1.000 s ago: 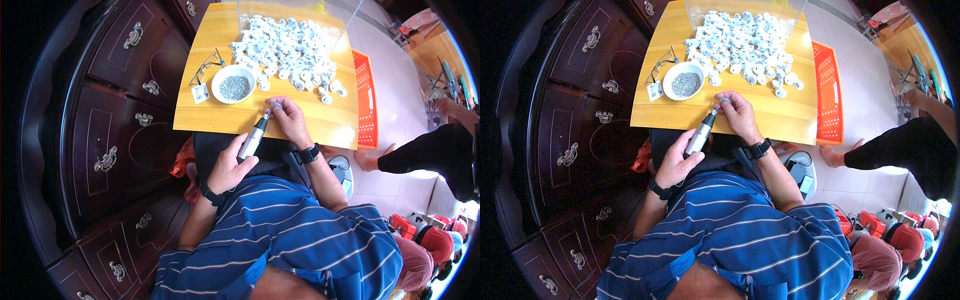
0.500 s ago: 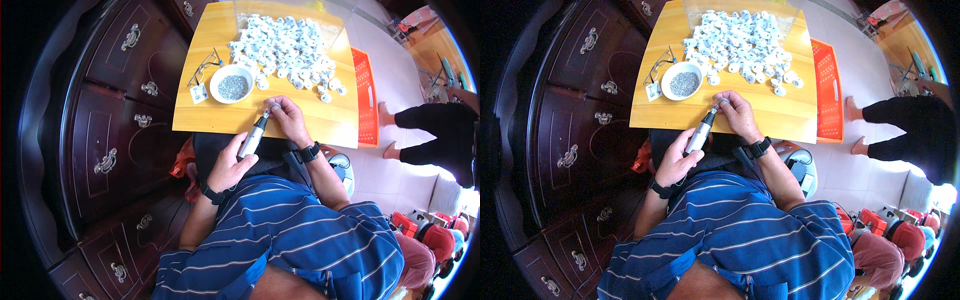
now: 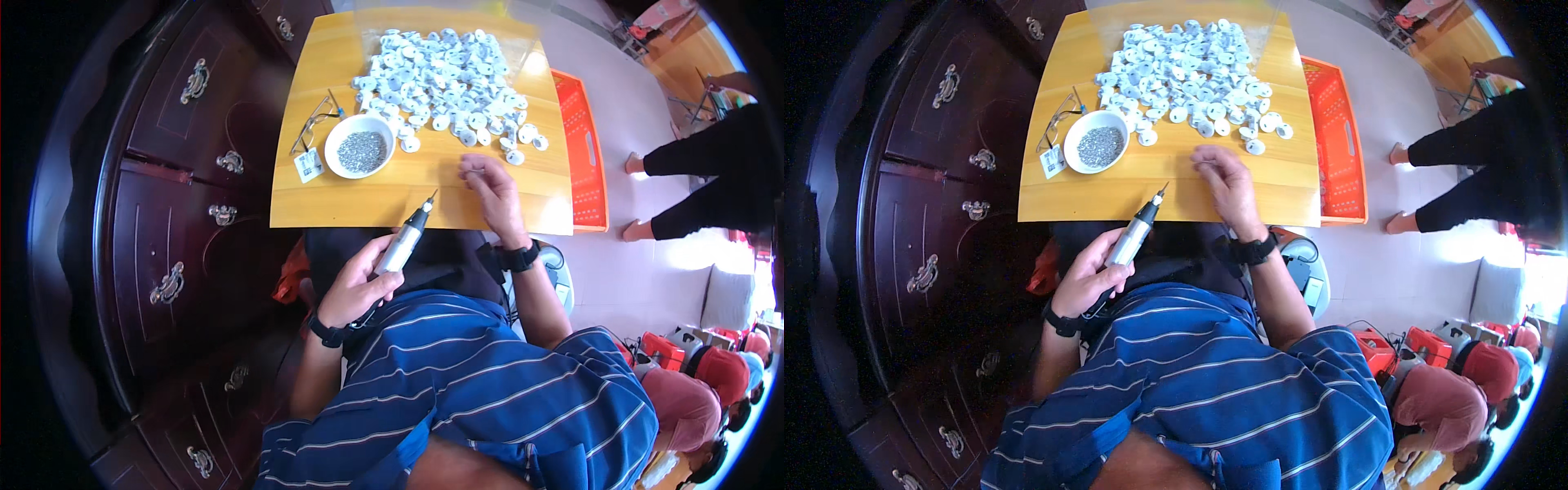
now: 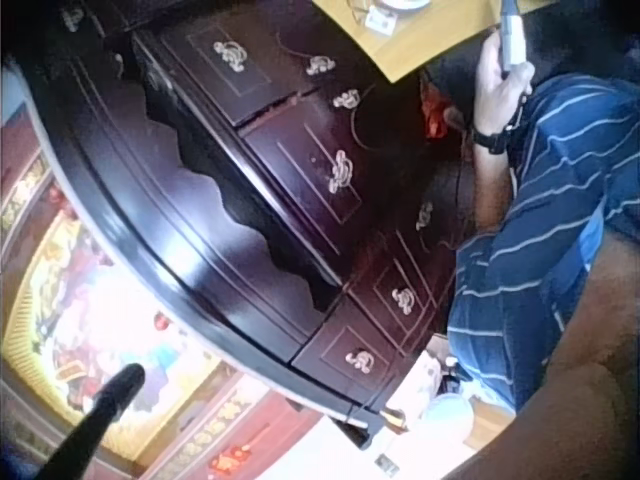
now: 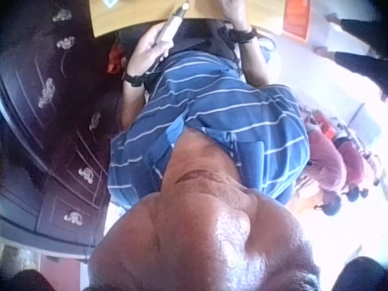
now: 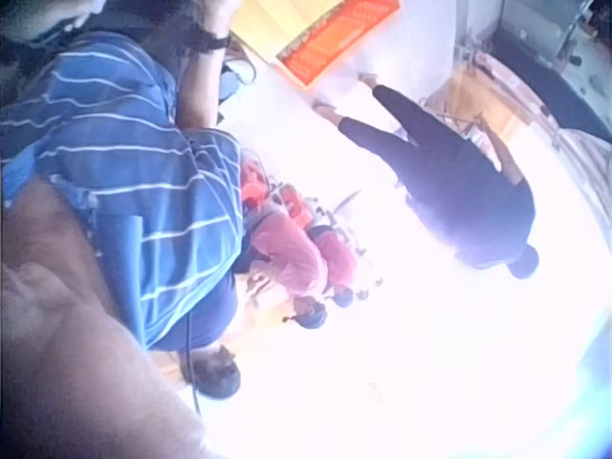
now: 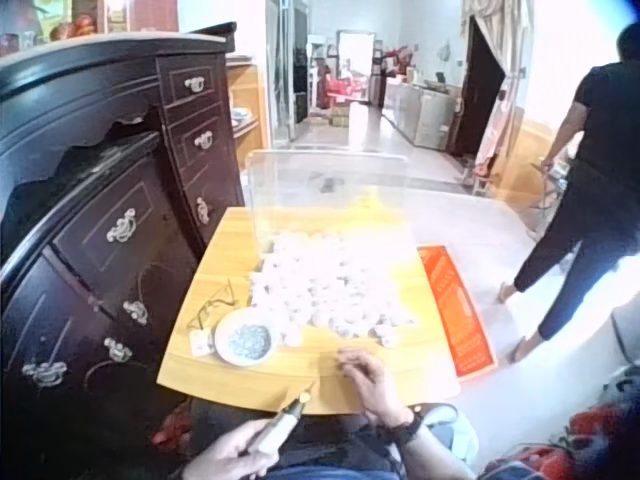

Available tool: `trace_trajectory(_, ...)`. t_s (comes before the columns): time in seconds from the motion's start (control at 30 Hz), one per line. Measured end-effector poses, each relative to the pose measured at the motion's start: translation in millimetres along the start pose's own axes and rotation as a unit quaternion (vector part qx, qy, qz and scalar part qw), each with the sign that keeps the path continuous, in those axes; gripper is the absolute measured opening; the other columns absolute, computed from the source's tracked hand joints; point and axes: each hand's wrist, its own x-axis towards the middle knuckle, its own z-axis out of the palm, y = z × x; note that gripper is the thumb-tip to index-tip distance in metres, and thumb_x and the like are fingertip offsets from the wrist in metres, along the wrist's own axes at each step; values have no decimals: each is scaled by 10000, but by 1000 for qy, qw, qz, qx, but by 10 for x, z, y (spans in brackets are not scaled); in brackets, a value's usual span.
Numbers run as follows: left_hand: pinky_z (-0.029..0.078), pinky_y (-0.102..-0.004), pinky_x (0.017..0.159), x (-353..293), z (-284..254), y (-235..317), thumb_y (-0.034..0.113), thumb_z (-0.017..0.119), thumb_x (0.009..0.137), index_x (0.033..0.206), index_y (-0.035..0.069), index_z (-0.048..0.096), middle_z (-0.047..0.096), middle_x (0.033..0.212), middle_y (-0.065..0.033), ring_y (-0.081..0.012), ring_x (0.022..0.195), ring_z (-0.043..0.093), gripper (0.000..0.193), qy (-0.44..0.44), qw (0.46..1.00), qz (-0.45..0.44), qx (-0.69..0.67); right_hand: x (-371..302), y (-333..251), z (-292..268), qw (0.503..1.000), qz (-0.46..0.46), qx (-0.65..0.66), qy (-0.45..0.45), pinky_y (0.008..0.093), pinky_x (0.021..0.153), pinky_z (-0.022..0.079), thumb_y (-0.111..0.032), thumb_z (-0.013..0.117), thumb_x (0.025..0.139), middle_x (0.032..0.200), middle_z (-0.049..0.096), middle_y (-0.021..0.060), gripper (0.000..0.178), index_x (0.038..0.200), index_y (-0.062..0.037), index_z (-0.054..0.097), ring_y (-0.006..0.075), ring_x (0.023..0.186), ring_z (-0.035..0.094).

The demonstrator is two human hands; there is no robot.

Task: Manually assembling white plastic housings with small electronic components and screws using an electric screwdriver.

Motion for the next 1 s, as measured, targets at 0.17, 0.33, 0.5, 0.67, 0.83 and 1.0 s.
trace_trajectory(0.17, 460, -211, 652, -70, -60, -94, 158, 655, 944, 1431, -10, 385, 540, 1017, -27, -51, 768, 509, 582, 13, 999, 13, 30, -159, -246, -550, 863, -186, -457, 107, 388, 828, 519, 15, 610, 863, 1069, 630, 149, 142, 949, -64, 691, 336, 981, 634)
trace_trajectory(0.33, 458, -213, 655, -125, -62, -125, 151, 656, 939, 1418, 5, 410, 548, 987, -24, -54, 747, 511, 558, 42, 998, 12, 42, -211, -330, -585, 817, -149, -543, 122, 425, 877, 514, -31, 646, 840, 1137, 620, 149, 181, 1003, -98, 683, 342, 1057, 611)
trace_trajectory(0.5, 484, -258, 765, -180, -87, -161, 183, 694, 903, 1395, 31, 452, 581, 1026, -37, -99, 823, 560, 569, 55, 992, 36, 106, 78, -709, -84, 834, -232, -499, 39, 425, 814, 517, -66, 663, 841, 1039, 644, 143, 178, 1016, -100, 669, 352, 981, 627)
trace_trajectory(0.67, 464, -306, 908, -259, -123, -191, 188, 699, 891, 1392, 24, 457, 603, 1116, -81, -153, 991, 575, 580, 82, 986, 49, 134, 607, -803, 824, 798, -267, -513, -171, 419, 714, 542, -127, 643, 870, 899, 682, 126, 103, 947, -75, 690, 348, 836, 671)
trace_trajectory(0.83, 460, -318, 932, -339, -130, -189, 169, 692, 885, 1390, 16, 455, 608, 1146, -106, -169, 1035, 584, 579, 102, 982, 50, 153, 1023, -540, 1562, 599, -177, -727, -285, 412, 733, 575, -155, 644, 836, 955, 723, 135, 201, 1001, -85, 733, 307, 891, 715)
trace_trajectory(1.0, 443, -202, 657, -392, -135, -262, 103, 655, 920, 1437, 11, 403, 520, 1028, 2, -48, 746, 482, 582, 105, 977, 97, 158, 1144, -249, 1665, 601, -208, -720, -279, 403, 705, 579, -201, 677, 788, 881, 729, 146, 177, 883, -69, 748, 314, 825, 723)
